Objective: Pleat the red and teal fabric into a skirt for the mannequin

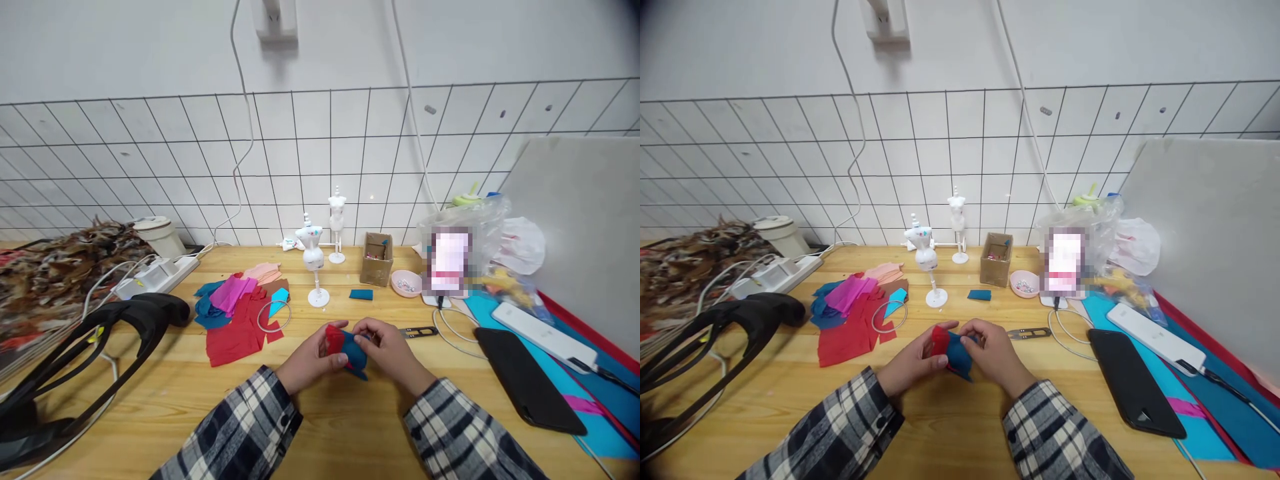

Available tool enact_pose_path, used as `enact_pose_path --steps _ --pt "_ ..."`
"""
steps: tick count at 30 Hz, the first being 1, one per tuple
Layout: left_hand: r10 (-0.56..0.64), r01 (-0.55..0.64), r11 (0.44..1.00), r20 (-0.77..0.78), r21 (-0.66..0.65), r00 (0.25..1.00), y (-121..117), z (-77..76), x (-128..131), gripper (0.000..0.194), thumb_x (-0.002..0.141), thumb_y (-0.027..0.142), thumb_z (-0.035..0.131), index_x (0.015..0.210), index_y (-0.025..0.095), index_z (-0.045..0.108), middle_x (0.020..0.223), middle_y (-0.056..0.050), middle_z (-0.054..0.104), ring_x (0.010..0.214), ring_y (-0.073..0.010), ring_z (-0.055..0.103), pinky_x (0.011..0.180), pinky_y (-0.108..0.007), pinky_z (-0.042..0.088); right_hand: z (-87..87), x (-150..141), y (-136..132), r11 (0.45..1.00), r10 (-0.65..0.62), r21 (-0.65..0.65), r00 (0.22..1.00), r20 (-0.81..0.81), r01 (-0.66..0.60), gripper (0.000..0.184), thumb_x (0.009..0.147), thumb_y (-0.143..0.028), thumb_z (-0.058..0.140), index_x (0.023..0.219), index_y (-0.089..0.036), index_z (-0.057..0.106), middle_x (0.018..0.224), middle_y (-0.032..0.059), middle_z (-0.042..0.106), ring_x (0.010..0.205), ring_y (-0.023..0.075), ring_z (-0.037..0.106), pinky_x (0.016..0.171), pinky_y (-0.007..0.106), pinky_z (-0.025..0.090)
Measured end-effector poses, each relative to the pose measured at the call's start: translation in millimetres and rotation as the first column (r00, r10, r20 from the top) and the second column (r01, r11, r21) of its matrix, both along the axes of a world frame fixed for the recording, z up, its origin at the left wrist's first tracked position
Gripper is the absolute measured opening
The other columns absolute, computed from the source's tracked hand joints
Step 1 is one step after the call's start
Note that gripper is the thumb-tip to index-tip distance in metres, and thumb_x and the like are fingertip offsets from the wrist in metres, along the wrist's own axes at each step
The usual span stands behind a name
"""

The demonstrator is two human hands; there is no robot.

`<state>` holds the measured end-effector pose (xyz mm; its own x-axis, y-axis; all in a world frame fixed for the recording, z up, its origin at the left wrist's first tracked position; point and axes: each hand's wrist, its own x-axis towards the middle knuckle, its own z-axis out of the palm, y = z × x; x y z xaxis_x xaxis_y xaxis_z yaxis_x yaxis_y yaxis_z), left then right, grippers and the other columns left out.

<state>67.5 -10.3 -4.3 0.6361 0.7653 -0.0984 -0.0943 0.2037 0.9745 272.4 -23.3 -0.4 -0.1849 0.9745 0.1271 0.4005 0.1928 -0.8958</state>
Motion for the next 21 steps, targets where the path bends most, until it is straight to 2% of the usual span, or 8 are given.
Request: enact_pose_path --steps 3,6,11,14,16,17,19,21 --pt "0.074 -0.061 0.990 0.099 -0.127 0.992 2 1.9 -1 0.070 0.064 0.031 0.083 0.126 0.018 0.054 0.112 -0.011 0.068 0.098 -0.0233 0.065 0.088 -0.035 0.048 -3.3 3 3 0.994 -0.104 0.048 0.991 0.082 0.101 0.015 0.081 -0.028 0.056 0.086 -0.020 0.068 0.074 0.0010 0.066 0.062 0.0149 0.053 0.059 0.026 0.040" --pt "0.145 -0.111 0.973 0.163 -0.202 0.976 6 1.8 -3 0.058 0.070 0.039 0.079 0.119 0.016 0.059 0.108 -0.012 0.070 0.099 -0.0239 0.066 0.091 -0.037 0.047 -5.5 1 3 0.992 -0.113 0.069 0.988 0.110 0.105 0.016 0.081 -0.028 0.055 0.086 -0.021 0.068 0.072 0.0002 0.065 0.060 0.0145 0.051 0.057 0.026 0.038" --pt "0.150 -0.147 0.982 0.017 -0.116 0.989 4 -2.9 6 0.056 0.062 0.035 0.086 0.108 0.015 0.060 0.100 -0.008 0.071 0.090 -0.0191 0.067 0.086 -0.033 0.050 -7.3 -2 3 0.995 -0.103 0.021 0.988 0.116 0.101 0.015 0.080 -0.028 0.055 0.085 -0.021 0.068 0.067 -0.0013 0.062 0.055 0.0138 0.048 0.053 0.025 0.036" --pt "-0.007 -0.009 0.992 -0.134 -0.123 0.991 3 0.9 3 0.059 0.060 0.039 0.086 0.108 0.017 0.059 0.085 -0.003 0.072 0.069 -0.0150 0.067 0.069 -0.028 0.052 -10.4 1 6 0.986 -0.169 0.023 0.968 0.184 0.168 0.015 0.080 -0.027 0.055 0.084 -0.021 0.068 0.075 0.0005 0.066 0.059 0.0149 0.052 0.057 0.026 0.038" --pt "-0.231 0.184 0.970 -0.352 -0.161 0.907 8 6.4 -9 0.050 0.065 0.049 0.080 0.100 0.016 0.063 0.071 0.000 0.069 0.052 -0.0122 0.061 0.057 -0.025 0.048 -12.3 4 8 0.986 -0.165 0.018 0.958 0.234 0.166 0.014 0.079 -0.026 0.056 0.083 -0.021 0.069 0.081 0.0018 0.069 0.067 0.0165 0.057 0.063 0.028 0.042" --pt "-0.239 0.203 0.971 -0.474 -0.127 0.848 13 8.9 -17 0.046 0.070 0.056 0.073 0.088 0.015 0.065 0.064 0.000 0.067 0.048 -0.0122 0.058 0.053 -0.025 0.046 -13.0 4 8 0.989 -0.147 0.012 0.956 0.253 0.149 0.014 0.079 -0.025 0.057 0.083 -0.021 0.069 0.083 0.0021 0.070 0.071 0.0173 0.059 0.066 0.029 0.043" --pt "-0.005 0.097 0.990 -0.644 0.107 0.765 22 11.3 -30 0.054 0.080 0.066 0.055 0.075 0.013 0.066 0.060 -0.003 0.065 0.053 -0.0157 0.060 0.054 -0.027 0.047 -13.7 4 8 0.994 -0.102 -0.003 0.954 0.281 0.107 0.013 0.080 -0.024 0.057 0.083 -0.022 0.070 0.082 0.0018 0.071 0.076 0.0181 0.062 0.070 0.029 0.044" --pt "0.308 -0.017 0.900 -0.609 0.436 0.731 31 9.3 -36 0.051 0.083 0.062 0.055 0.086 0.013 0.070 0.081 -0.009 0.072 0.077 -0.0214 0.067 0.071 -0.032 0.052 -13.7 2 7 0.998 -0.061 0.006 0.947 0.315 0.063 0.013 0.080 -0.022 0.058 0.084 -0.022 0.071 0.083 0.0017 0.071 0.078 0.0180 0.062 0.071 0.029 0.044"
